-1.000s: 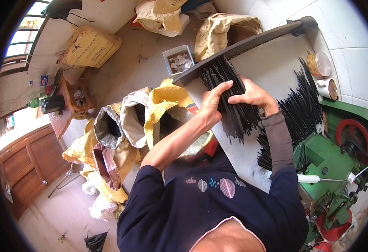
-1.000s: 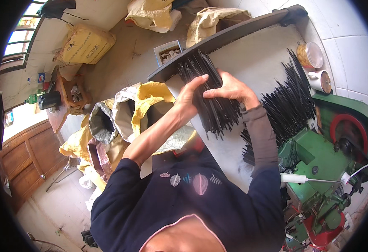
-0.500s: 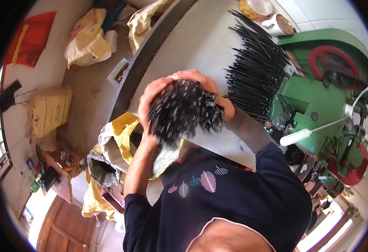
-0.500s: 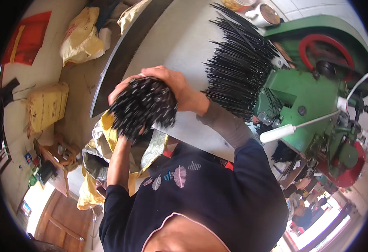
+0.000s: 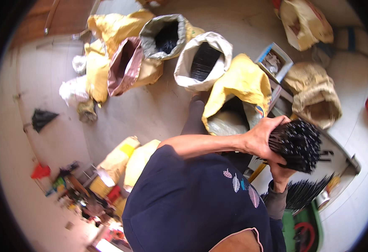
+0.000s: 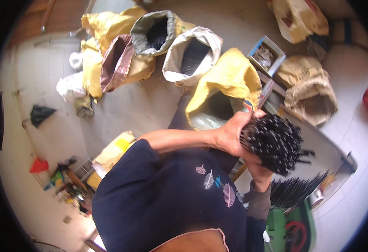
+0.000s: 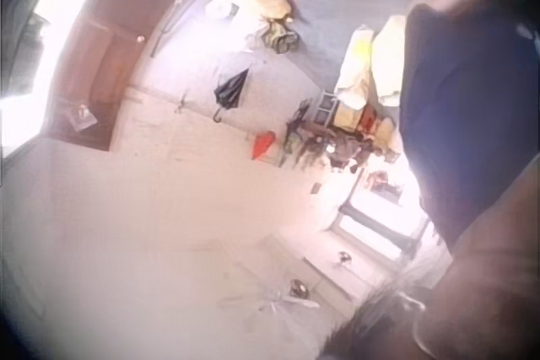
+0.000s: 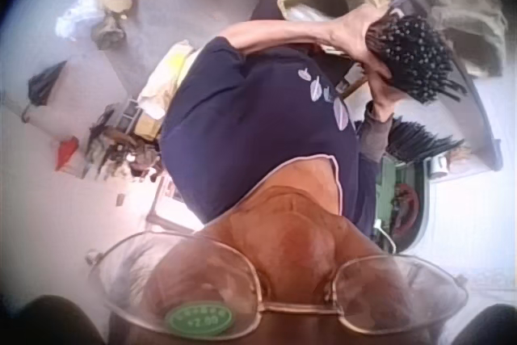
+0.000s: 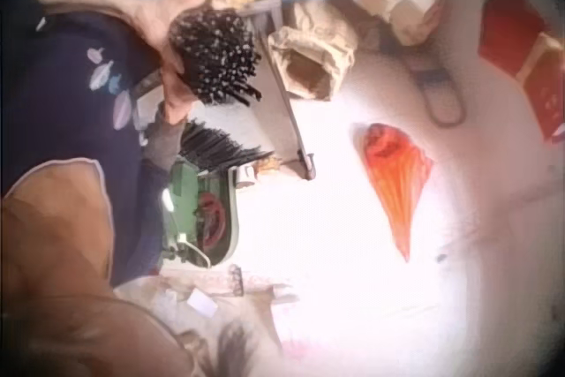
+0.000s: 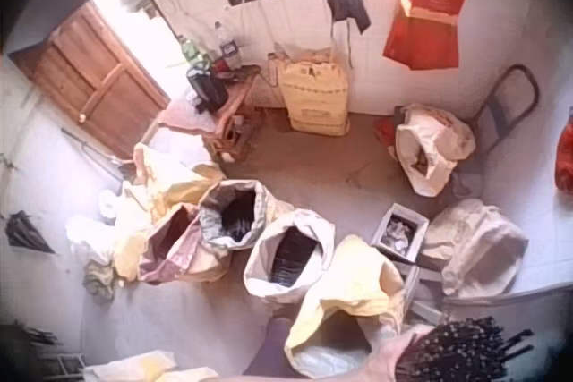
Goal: The person attaches small metal pieces onto umbrella ribs using a benchtop machine by hand, gathers the finished ribs into bundles, and places them into sacks on the floor.
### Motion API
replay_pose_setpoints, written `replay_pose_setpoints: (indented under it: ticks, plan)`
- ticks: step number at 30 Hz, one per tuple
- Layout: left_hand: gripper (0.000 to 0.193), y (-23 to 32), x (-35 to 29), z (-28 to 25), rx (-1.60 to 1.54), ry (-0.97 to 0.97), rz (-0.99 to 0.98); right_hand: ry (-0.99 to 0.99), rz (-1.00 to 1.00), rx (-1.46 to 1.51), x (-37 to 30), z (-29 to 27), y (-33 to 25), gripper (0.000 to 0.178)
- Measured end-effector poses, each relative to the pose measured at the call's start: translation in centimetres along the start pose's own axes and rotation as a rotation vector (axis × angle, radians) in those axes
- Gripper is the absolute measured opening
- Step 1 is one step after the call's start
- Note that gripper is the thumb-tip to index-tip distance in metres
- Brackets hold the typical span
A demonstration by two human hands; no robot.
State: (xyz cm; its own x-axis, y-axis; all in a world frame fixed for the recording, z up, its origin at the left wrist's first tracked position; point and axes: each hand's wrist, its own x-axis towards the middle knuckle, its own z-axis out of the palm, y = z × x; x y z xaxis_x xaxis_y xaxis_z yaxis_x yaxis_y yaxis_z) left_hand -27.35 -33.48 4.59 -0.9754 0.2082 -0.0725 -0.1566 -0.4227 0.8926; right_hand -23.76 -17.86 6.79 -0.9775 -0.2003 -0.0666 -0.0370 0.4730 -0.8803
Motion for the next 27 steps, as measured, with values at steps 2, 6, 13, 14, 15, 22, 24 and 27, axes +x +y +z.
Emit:
replay_pose_setpoints:
  ticks: [2,6,13,14,15,22,24,27]
  plan:
    - [0.073,2.5,-1.6,-4.8,-0.032,0.119,-0.018,-0.173,0.017,0.130,3.6,3.3,-3.1,0.049]
    - [0.065,5.4,-5.5,-17.5,-0.283,0.444,-0.143,-0.552,0.007,0.094,12.2,16.1,-7.2,0.064]
    - [0.038,1.5,-9.7,-39.5,-0.667,0.924,-0.163,-0.986,0.213,0.184,20.9,42.7,-1.8,0.072]
    - [0.037,0.2,-9.8,-42.7,-0.704,0.946,-0.180,-1.011,0.206,0.168,22.0,45.9,-0.7,0.065]
    - [0.037,-1.3,-9.7,-46.1,-0.694,0.955,-0.190,-1.070,0.261,0.201,23.5,49.0,0.3,0.063]
    - [0.036,-10.1,-4.4,-65.9,-0.912,0.915,-0.349,-1.103,0.646,0.207,33.8,64.6,4.7,0.043]
    - [0.036,-12.9,-2.7,-70.4,-0.970,0.908,-0.398,-1.114,0.723,0.113,36.4,67.9,6.3,0.044]
    - [0.033,-14.8,-0.2,-74.2,-0.979,0.952,-0.305,-1.161,0.741,0.048,40.0,71.4,9.1,0.049]
